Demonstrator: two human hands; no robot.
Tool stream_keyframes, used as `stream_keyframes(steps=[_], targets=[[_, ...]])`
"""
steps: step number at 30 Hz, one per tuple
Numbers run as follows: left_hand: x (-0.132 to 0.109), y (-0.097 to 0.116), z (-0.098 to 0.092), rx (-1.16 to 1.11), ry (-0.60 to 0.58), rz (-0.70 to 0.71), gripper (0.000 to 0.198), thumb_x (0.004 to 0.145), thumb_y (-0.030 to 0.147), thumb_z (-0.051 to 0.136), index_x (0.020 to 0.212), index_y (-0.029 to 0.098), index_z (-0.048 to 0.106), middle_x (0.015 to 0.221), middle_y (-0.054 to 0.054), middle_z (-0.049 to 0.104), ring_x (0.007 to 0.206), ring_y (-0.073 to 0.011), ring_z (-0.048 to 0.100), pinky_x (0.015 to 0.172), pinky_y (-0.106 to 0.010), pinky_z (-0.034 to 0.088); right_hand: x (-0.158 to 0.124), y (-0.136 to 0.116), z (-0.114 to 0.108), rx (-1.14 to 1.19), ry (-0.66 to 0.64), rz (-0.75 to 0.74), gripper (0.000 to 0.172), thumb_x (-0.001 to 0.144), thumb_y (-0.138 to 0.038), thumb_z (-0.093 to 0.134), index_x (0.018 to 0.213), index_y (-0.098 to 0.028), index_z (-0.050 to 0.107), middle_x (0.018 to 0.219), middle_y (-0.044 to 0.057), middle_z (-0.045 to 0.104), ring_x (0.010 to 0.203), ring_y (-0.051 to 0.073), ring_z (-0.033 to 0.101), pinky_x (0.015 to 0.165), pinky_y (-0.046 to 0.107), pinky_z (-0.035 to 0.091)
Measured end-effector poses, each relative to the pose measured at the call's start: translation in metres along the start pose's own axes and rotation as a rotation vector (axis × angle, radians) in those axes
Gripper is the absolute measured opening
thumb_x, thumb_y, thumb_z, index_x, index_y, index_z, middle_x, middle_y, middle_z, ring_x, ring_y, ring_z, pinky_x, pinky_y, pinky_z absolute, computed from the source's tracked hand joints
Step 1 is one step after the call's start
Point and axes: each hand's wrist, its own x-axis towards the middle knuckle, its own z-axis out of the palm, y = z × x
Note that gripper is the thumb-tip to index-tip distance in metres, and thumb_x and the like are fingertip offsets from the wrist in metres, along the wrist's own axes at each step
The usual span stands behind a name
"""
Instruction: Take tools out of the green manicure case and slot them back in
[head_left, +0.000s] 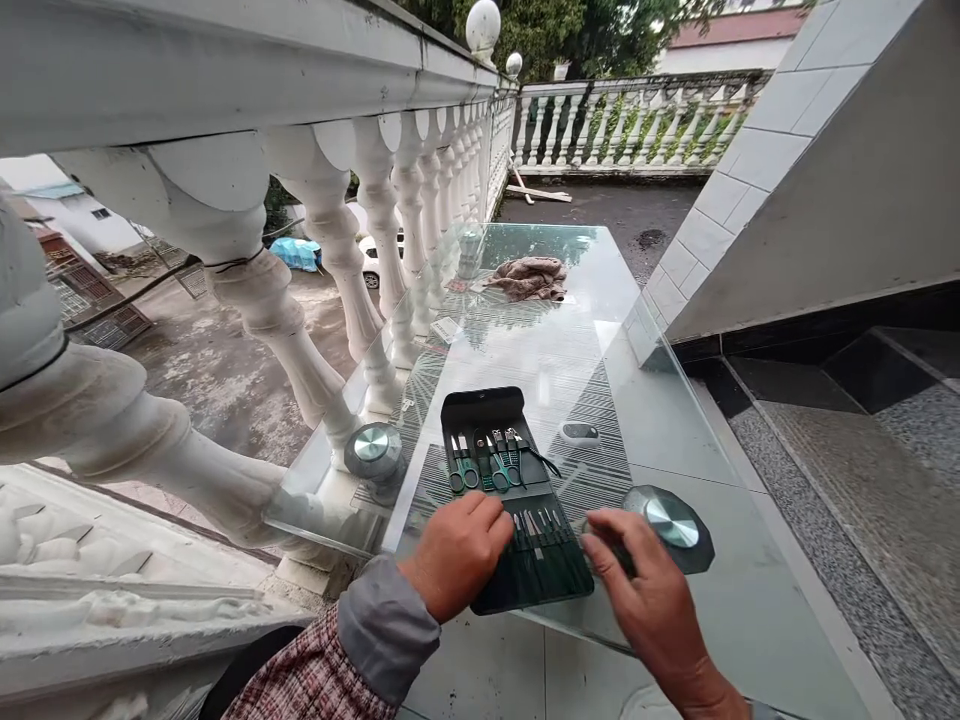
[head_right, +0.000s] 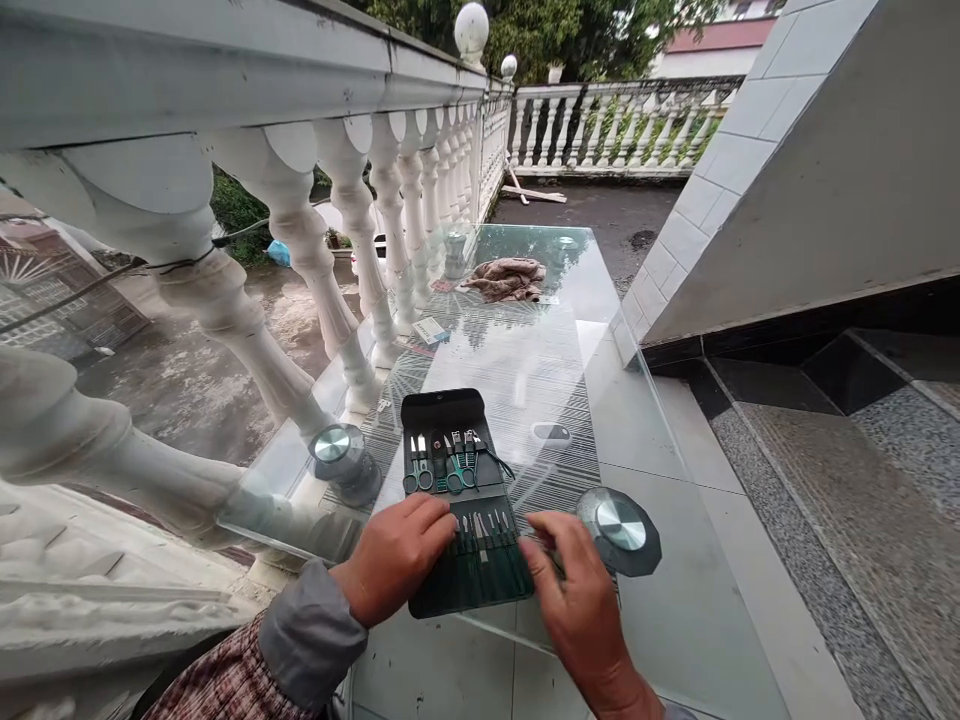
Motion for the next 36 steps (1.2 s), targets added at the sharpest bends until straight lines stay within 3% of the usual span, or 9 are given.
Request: stream_keyframes(steps=[3,5,9,14,18,25,36], targets=[[0.001,0.012,0.002,-0.019,0.062,0.149,0.022,0.094,0.013,0.034,0.089,0.012,0.055,0.088,-0.009,0.060,0.082,-0.0159,0.057,0.072,-0.028,0.049,-0.002,0.010,-0.005,0.111,-0.017,0.287,0.025,0.085,-0.040,0.049,0.100,-0.022,0.057,0.098,0.006,0.062,0.087,0.018,0.060,0.075,0.031,0.051],[0.002,0.018,0.003,-0.024,0.122,0.236,0.022,0.093,0.011,0.035,0.093,0.010,0.057,0.090,-0.010,0.061,0.084,-0.0165,0.059,0.075,-0.030,0.049,-0.004,0.012,-0.005,0.176,-0.061,0.392,0.030,0.084,-0.043,0.049,0.101,-0.021,0.058,0.098,0.006,0.063,0.085,0.017,0.061,0.074,0.030,0.052],[0.003,0.031,0.008,-0.007,0.173,0.447,0.022,0.090,0.014,0.040,0.096,0.006,0.060,0.101,-0.015,0.062,0.093,-0.0212,0.060,0.079,-0.033,0.050,-0.001,0.009,-0.006,0.180,-0.130,0.372,0.028,0.080,-0.044,0.052,0.088,-0.020,0.062,0.088,0.005,0.064,0.080,0.018,0.060,0.072,0.028,0.051],[-0.001,0.060,0.023,-0.089,0.195,0.592,0.023,0.091,0.022,0.043,0.101,0.011,0.061,0.110,-0.013,0.061,0.101,-0.0214,0.059,0.084,-0.032,0.049,0.009,0.004,-0.014,0.126,-0.147,0.352,0.022,0.079,-0.040,0.053,0.081,-0.020,0.063,0.083,0.005,0.065,0.079,0.018,0.060,0.072,0.028,0.049],[-0.004,0.073,0.031,-0.095,0.162,0.586,0.028,0.092,0.022,0.041,0.107,0.009,0.059,0.119,-0.015,0.057,0.106,-0.0222,0.056,0.092,-0.034,0.045,0.014,0.002,-0.015,0.138,-0.164,0.427,0.023,0.079,-0.041,0.053,0.083,-0.020,0.064,0.083,0.005,0.065,0.074,0.017,0.060,0.066,0.028,0.050],[-0.001,0.060,0.021,-0.066,-0.006,0.548,0.034,0.092,0.020,0.038,0.116,0.003,0.055,0.121,-0.020,0.055,0.112,-0.0273,0.053,0.094,-0.040,0.043,0.015,-0.004,-0.008,0.156,-0.243,0.450,0.023,0.079,-0.040,0.052,0.082,-0.020,0.063,0.073,0.002,0.064,0.060,0.015,0.056,0.056,0.025,0.048],[-0.003,0.063,0.027,-0.071,0.127,0.540,0.029,0.088,0.019,0.041,0.103,0.003,0.061,0.110,-0.021,0.061,0.100,-0.0273,0.060,0.084,-0.039,0.048,0.013,-0.011,-0.007,0.046,-0.268,0.308,0.022,0.082,-0.040,0.049,0.080,-0.021,0.061,0.074,0.003,0.067,0.063,0.016,0.060,0.059,0.026,0.049]])
